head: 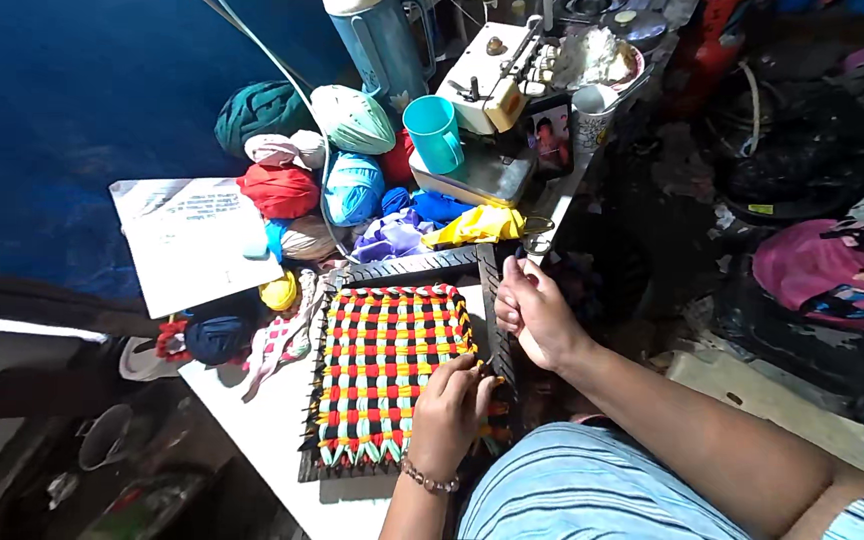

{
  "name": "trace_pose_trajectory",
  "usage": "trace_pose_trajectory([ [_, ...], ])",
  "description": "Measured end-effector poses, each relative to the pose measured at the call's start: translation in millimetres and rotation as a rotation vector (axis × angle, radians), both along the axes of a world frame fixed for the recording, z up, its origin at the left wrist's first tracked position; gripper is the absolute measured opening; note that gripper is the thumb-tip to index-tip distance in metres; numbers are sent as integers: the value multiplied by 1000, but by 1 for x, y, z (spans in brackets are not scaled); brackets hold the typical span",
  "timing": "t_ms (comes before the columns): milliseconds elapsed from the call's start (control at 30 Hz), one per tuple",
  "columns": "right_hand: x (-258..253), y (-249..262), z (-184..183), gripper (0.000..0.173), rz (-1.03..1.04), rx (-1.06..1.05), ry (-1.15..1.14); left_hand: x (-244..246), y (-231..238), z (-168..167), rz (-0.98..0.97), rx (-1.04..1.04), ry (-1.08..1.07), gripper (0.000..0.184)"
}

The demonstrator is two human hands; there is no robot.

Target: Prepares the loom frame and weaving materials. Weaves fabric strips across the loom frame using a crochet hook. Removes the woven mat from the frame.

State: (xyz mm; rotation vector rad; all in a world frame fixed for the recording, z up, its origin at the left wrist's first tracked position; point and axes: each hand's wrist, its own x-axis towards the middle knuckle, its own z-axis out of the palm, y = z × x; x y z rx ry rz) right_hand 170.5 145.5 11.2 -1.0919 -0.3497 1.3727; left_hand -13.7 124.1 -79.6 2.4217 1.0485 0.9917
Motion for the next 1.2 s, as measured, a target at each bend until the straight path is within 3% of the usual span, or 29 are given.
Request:
trace_pose_trajectory([
  [167, 9, -24, -14, 55, 8, 246, 238, -1, 6, 3, -11, -99, -33, 15],
  [400, 26, -40, -37, 55, 40, 404, 477, -1, 1, -2, 0, -83, -38, 10],
  [500, 37, -38, -44, 47, 249, 395, 193, -1, 2, -5, -11, -75, -52, 11],
  [567, 60, -37, -39, 34, 569, 286, -59, -3, 4, -6, -32, -77, -60, 11],
  [633, 87, -36, -35, 35, 857, 221, -120, -4, 5, -4, -52, -79, -63, 11],
  [733, 113, -39, -34, 44, 1087, 195, -209, -6, 7, -2, -82, -66, -47, 11],
  [800, 110, -42, -23, 32, 1126, 102, -348, -6, 8, -1, -107, -51, -27, 12],
  [867, 98, -42, -15, 39, 1129, 22, -615, -6, 8, 1, -127, -45, -5, 12],
  [933, 92, -42, -14, 33, 1131, 6, -790, -5, 8, 2, -128, -38, 16, 13],
  [1200, 95, -53, -38, 31, 1033, 129, -873, 2, 1, -3, -58, -12, 22, 15],
])
